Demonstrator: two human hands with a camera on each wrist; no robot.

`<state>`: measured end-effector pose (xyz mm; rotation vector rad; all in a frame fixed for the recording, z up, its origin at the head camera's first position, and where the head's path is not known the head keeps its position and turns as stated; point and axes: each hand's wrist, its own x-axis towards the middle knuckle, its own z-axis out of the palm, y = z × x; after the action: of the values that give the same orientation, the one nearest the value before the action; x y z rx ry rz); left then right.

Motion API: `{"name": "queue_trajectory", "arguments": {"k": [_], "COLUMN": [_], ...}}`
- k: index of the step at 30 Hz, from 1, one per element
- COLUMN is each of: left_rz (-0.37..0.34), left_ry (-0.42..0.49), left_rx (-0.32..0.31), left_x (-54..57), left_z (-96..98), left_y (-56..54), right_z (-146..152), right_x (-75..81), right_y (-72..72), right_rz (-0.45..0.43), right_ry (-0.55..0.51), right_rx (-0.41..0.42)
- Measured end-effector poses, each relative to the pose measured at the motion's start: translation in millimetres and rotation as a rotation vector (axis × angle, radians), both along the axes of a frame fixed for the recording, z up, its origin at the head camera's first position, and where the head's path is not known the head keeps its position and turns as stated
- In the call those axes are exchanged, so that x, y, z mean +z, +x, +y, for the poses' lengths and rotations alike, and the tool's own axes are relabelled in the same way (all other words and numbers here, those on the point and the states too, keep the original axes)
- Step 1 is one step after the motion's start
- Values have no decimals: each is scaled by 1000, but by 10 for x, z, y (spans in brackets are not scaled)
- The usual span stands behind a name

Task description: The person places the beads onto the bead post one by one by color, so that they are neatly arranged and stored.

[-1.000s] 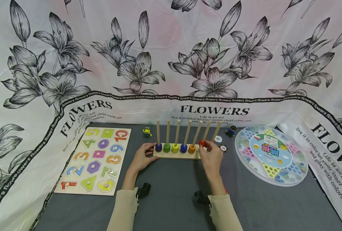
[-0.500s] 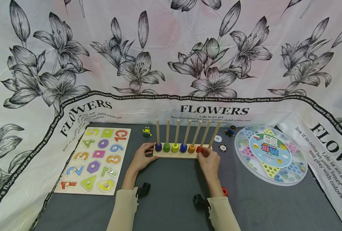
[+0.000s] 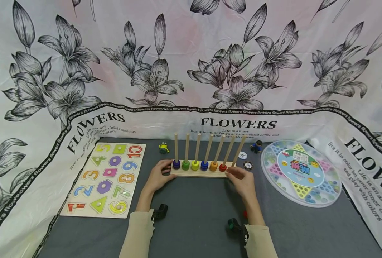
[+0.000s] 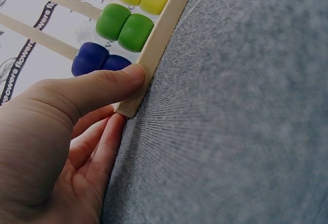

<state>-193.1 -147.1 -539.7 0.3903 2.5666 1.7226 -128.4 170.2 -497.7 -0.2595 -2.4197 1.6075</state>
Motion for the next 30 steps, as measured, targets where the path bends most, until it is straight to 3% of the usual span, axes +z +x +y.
{"name": "queue_trajectory", "arguments": {"k": [3,6,19,26,30], "left_rz": [-3,-4,0,-8,-11], "left_ry": [-3,-6,-11,-10,-7], "left_rx": [0,-1,0,3,2], "left_x": [-2,-5,-22,-23,-15], "left_z": [-5,-10,-19,-18,-11], "left_y": [-1,-4,1,10,12], "right_z": [131,278,841,1016,1070], "right_x": [-7,-9,49,45,52], "right_y": [43,100,428,579,648], "right_rz": [-10,10,-98,-227,-296], "right_ry": [-152,-192,-83,-144,-155], "right_rx": [93,198,569,771,827]}}
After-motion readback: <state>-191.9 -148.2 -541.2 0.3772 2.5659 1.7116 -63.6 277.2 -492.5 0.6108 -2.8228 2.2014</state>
